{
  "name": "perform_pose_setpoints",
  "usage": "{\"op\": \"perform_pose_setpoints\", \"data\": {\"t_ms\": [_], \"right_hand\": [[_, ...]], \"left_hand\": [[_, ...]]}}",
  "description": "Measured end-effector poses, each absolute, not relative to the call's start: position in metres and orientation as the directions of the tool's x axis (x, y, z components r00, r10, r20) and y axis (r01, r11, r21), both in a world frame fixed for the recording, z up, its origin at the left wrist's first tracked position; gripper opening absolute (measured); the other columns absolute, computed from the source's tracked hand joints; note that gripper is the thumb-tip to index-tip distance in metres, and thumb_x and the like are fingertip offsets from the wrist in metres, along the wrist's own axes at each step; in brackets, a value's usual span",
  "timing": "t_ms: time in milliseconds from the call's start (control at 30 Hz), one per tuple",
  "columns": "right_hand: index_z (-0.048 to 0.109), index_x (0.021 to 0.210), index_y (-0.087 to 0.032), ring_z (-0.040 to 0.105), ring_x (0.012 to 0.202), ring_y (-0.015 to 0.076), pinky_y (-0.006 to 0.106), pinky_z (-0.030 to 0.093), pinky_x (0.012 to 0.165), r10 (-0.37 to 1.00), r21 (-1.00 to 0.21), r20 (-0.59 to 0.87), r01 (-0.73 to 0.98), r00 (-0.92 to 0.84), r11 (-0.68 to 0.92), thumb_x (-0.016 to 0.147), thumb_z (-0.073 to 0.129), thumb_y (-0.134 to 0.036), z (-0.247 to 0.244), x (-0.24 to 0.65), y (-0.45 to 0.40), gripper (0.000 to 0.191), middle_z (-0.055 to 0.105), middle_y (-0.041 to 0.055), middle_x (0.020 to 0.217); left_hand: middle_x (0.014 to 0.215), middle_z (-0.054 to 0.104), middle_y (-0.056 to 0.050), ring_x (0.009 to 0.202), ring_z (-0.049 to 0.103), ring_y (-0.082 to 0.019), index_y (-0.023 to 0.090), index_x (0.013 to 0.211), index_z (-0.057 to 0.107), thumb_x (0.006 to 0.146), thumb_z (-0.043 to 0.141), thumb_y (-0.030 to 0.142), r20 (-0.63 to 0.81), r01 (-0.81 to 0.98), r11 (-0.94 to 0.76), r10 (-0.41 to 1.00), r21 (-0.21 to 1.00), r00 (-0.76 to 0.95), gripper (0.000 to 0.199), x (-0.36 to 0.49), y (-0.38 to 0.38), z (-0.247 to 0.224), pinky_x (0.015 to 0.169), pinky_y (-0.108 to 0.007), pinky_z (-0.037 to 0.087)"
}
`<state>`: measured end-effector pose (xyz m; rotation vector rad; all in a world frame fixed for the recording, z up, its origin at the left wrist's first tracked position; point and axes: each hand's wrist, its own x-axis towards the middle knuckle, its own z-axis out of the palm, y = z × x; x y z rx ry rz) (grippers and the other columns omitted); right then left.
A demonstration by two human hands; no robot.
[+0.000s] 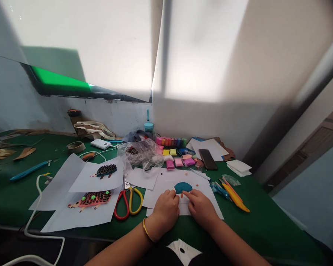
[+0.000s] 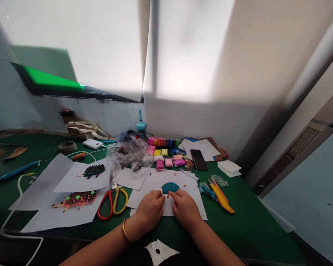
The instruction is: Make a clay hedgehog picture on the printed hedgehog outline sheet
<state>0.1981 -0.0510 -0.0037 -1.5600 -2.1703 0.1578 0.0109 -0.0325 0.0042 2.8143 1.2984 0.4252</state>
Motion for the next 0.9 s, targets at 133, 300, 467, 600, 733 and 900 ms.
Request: {"op": "perform_pose_setpoints", "data": {"t_ms": [133,300,467,600,733,900], "right_hand": [[0.066,0.123,-0.023,0.058,0.093,0.0215,0.034,0.049,0.085,0.932,-0.362,0.28,0.873,-0.232,0.326,0.084,0.046,-0.013,-0.005,0.199,-0.05,0.045,0.064,0.0077,0.097],[0.068,0.12,-0.024,0.058,0.094,0.0225,0.035,0.047,0.087,0.937,-0.321,0.241,0.89,-0.254,0.324,0.082,0.049,-0.012,-0.004,0.196,-0.049,0.045,0.063,0.0076,0.096],[0.064,0.126,-0.022,0.06,0.1,0.0216,0.035,0.048,0.092,0.938,-0.433,0.299,0.852,-0.173,0.295,0.084,0.045,-0.012,-0.009,0.202,-0.046,0.047,0.065,0.0078,0.103],[0.064,0.125,-0.02,0.059,0.111,0.0214,0.037,0.044,0.103,0.943,-0.524,0.33,0.821,-0.052,0.228,0.086,0.041,-0.013,-0.012,0.207,-0.042,0.046,0.066,0.0087,0.113],[0.063,0.125,-0.021,0.06,0.111,0.0218,0.037,0.045,0.102,0.948,-0.552,0.316,0.804,-0.044,0.222,0.087,0.041,-0.015,-0.012,0.209,-0.041,0.045,0.067,0.0084,0.114],[0.065,0.122,-0.018,0.061,0.109,0.0221,0.036,0.045,0.101,0.955,-0.606,0.297,0.772,-0.008,0.194,0.088,0.037,-0.02,-0.007,0.208,-0.042,0.043,0.067,0.0094,0.107]], "left_hand": [[0.106,0.056,-0.009,0.091,0.05,-0.024,0.02,0.123,0.055,0.09,0.048,0.014,0.266,0.727,-0.679,0.723,0.105,0.637,0.034,0.011,-0.033,0.005,0.082,-0.04,0.046],[0.105,0.055,-0.008,0.092,0.05,-0.025,0.022,0.119,0.057,0.091,0.05,0.018,0.259,0.726,-0.683,0.719,0.086,0.645,0.029,0.011,-0.033,0.005,0.083,-0.04,0.045],[0.108,0.055,-0.009,0.093,0.05,-0.025,0.022,0.129,0.051,0.092,0.047,0.016,0.285,0.724,-0.685,0.711,0.077,0.643,0.038,0.01,-0.033,0.003,0.085,-0.041,0.045],[0.113,0.055,-0.011,0.098,0.05,-0.027,0.022,0.132,0.05,0.093,0.045,0.017,0.267,0.726,-0.686,0.711,0.057,0.651,0.041,0.011,-0.032,0.004,0.086,-0.041,0.043],[0.111,0.055,-0.01,0.098,0.05,-0.027,0.025,0.13,0.053,0.092,0.047,0.018,0.219,0.734,-0.677,0.725,0.054,0.653,0.04,0.012,-0.031,0.006,0.083,-0.04,0.043],[0.114,0.055,-0.01,0.099,0.049,-0.027,0.026,0.136,0.049,0.093,0.044,0.017,0.266,0.741,-0.668,0.728,0.067,0.632,0.044,0.012,-0.031,0.003,0.086,-0.041,0.041]]}}
